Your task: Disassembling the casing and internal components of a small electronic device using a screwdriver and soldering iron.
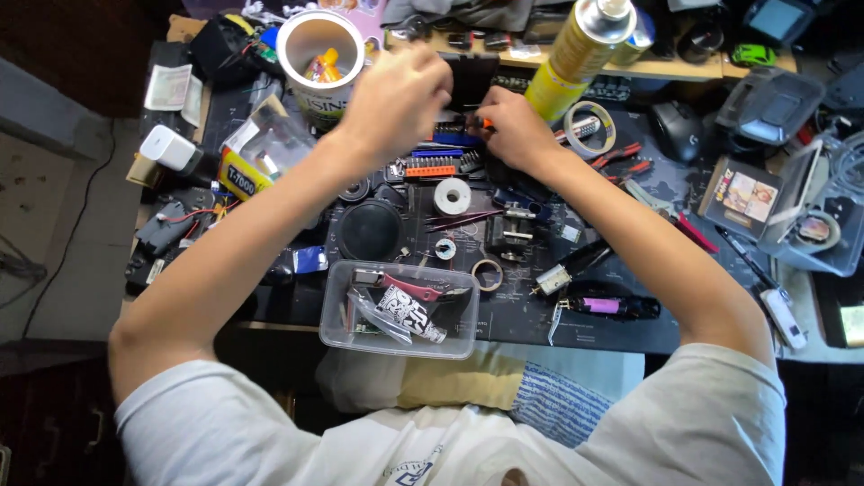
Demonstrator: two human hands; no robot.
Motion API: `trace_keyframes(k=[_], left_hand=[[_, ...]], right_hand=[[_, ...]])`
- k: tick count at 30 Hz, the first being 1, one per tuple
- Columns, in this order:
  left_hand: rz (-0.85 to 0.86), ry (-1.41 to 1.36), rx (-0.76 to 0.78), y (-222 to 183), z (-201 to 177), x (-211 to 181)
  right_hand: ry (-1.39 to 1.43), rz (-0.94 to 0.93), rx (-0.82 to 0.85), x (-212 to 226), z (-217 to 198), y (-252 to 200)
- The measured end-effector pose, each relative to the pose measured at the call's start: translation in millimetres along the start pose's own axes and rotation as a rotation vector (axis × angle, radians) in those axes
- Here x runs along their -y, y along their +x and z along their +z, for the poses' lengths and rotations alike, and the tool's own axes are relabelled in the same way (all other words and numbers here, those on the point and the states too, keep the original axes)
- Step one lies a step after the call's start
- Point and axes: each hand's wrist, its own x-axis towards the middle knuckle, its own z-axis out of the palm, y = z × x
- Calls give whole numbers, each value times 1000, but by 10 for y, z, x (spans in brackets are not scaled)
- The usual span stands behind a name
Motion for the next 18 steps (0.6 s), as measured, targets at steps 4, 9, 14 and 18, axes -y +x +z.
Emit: trace_keyframes(k=[4, 9, 14, 18], left_hand=[[104, 190, -123, -48, -235, 81], [58, 248, 21, -288, -224, -129], [-154, -88, 295, -620, -121, -393], [-288, -516, 191, -701, -339, -763]], right_hand=[[-37, -75, -88, 301, -192, -144], [-114, -410, -227, 609, -456, -522], [330, -370, -518, 580, -589, -679], [530, -248, -621, 1198, -940, -638]])
